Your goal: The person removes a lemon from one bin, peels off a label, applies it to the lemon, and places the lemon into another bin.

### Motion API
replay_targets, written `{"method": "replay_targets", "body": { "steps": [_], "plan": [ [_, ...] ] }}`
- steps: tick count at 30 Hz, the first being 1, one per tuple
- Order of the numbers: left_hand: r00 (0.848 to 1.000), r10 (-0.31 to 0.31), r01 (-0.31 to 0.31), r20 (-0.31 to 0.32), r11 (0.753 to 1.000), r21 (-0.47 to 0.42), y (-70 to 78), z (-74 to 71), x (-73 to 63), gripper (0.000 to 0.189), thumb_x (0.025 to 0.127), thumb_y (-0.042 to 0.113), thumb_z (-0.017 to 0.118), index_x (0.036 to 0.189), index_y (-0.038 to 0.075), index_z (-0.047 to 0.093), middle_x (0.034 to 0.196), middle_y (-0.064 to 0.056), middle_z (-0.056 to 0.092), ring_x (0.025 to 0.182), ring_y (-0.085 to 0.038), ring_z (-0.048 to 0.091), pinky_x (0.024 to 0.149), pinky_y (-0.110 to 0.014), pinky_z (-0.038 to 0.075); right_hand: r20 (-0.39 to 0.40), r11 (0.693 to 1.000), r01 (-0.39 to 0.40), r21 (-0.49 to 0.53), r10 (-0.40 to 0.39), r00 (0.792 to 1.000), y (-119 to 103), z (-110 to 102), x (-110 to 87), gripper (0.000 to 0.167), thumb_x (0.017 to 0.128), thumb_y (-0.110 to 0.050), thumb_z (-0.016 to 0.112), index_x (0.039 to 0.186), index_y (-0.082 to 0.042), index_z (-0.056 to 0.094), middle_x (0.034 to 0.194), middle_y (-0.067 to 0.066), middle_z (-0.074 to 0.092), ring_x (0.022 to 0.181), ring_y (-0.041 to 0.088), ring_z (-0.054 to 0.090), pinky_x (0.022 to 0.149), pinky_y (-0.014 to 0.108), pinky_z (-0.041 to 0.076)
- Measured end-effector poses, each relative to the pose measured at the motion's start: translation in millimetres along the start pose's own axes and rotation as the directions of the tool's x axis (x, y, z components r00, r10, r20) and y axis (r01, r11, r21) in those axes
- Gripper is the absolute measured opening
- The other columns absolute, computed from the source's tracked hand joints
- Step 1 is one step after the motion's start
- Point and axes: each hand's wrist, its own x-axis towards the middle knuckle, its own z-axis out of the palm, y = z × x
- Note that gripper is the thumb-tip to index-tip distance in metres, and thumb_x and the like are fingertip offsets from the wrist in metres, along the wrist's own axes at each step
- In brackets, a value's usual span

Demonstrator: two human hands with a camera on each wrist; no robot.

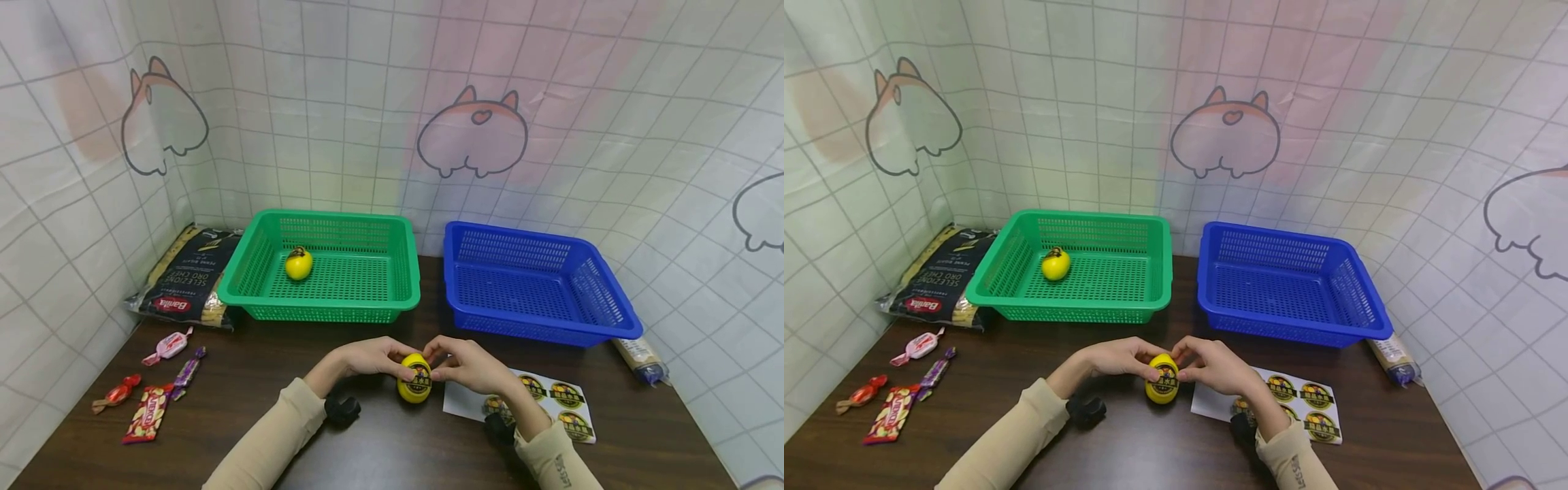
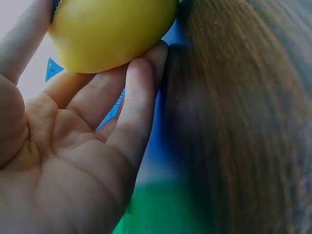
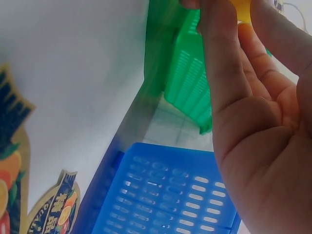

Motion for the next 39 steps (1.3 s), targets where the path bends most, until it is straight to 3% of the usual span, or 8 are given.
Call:
{"method": "replay_targets", "body": {
  "steps": [13,20,28,31,35,39],
  "plan": [
    [1.0,0.019,-0.018,-0.023,0.999,0.028,9.7,-2.1,-3.2,0.036,0.097,0.028,0.064,0.132,0.02,0.064,0.118,-0.002,0.071,0.1,-0.009,0.062,0.091,-0.025,0.052,-0.03,1.0,0.013,-0.009,-0.013,0.999,-8,-6,-3.6,0.026,0.094,-0.028,0.069,0.116,-0.017,0.061,0.115,0.006,0.071,0.104,0.02,0.07,0.077,0.026,0.055],
    [0.998,0.052,-0.052,-0.028,0.999,-0.006,20.0,-7.9,-11.3,0.044,0.099,0.03,0.06,0.141,0.016,0.056,0.125,-0.007,0.069,0.105,-0.011,0.063,0.095,-0.027,0.052,-0.073,0.999,0.033,0.023,-0.032,0.997,-17,-13,-8.3,0.025,0.095,-0.033,0.066,0.115,-0.019,0.063,0.108,0.003,0.073,0.094,0.018,0.072,0.075,0.024,0.057],
    [0.997,0.078,-0.079,-0.02,0.996,-0.043,30.0,-11.4,-24.6,0.044,0.099,0.025,0.059,0.142,0.018,0.052,0.13,-0.011,0.066,0.112,-0.014,0.063,0.102,-0.037,0.053,-0.095,0.996,0.005,0.089,0.003,0.995,-21,-12,-10.5,0.023,0.098,-0.033,0.062,0.116,-0.019,0.067,0.102,0.002,0.074,0.09,0.023,0.073,0.079,0.043,0.061],
    [0.996,0.088,-0.089,-0.019,0.995,-0.052,35.1,-9.8,-30.1,0.046,0.098,0.023,0.06,0.143,0.018,0.051,0.131,-0.011,0.065,0.113,-0.015,0.063,0.104,-0.037,0.052,-0.094,0.996,0.001,0.085,0.007,0.996,-22,-11,-10.7,0.024,0.098,-0.033,0.062,0.116,-0.018,0.067,0.103,0.003,0.074,0.088,0.016,0.073,0.078,0.042,0.061],
    [0.993,0.107,-0.11,-0.053,0.992,-0.067,45.0,-9.0,-38.1,0.046,0.098,0.024,0.061,0.143,0.018,0.05,0.133,-0.008,0.064,0.116,-0.015,0.062,0.105,-0.035,0.05,-0.103,0.998,0.012,0.068,-0.005,0.995,-24,-11,-10.6,0.025,0.099,-0.031,0.062,0.117,-0.014,0.067,0.104,0.011,0.075,0.083,0.006,0.07,0.075,0.037,0.062],
    [0.984,0.129,-0.139,-0.123,0.988,-0.074,58.3,-13.8,-49.0,0.046,0.098,0.023,0.062,0.142,0.017,0.05,0.133,-0.01,0.062,0.115,-0.017,0.062,0.105,-0.035,0.051,-0.133,0.999,-0.002,0.033,0.007,0.991,-28,-14,-9.1,0.026,0.099,-0.03,0.061,0.118,-0.014,0.067,0.102,0.011,0.075,0.08,0.006,0.07,0.072,0.032,0.061]
  ]
}}
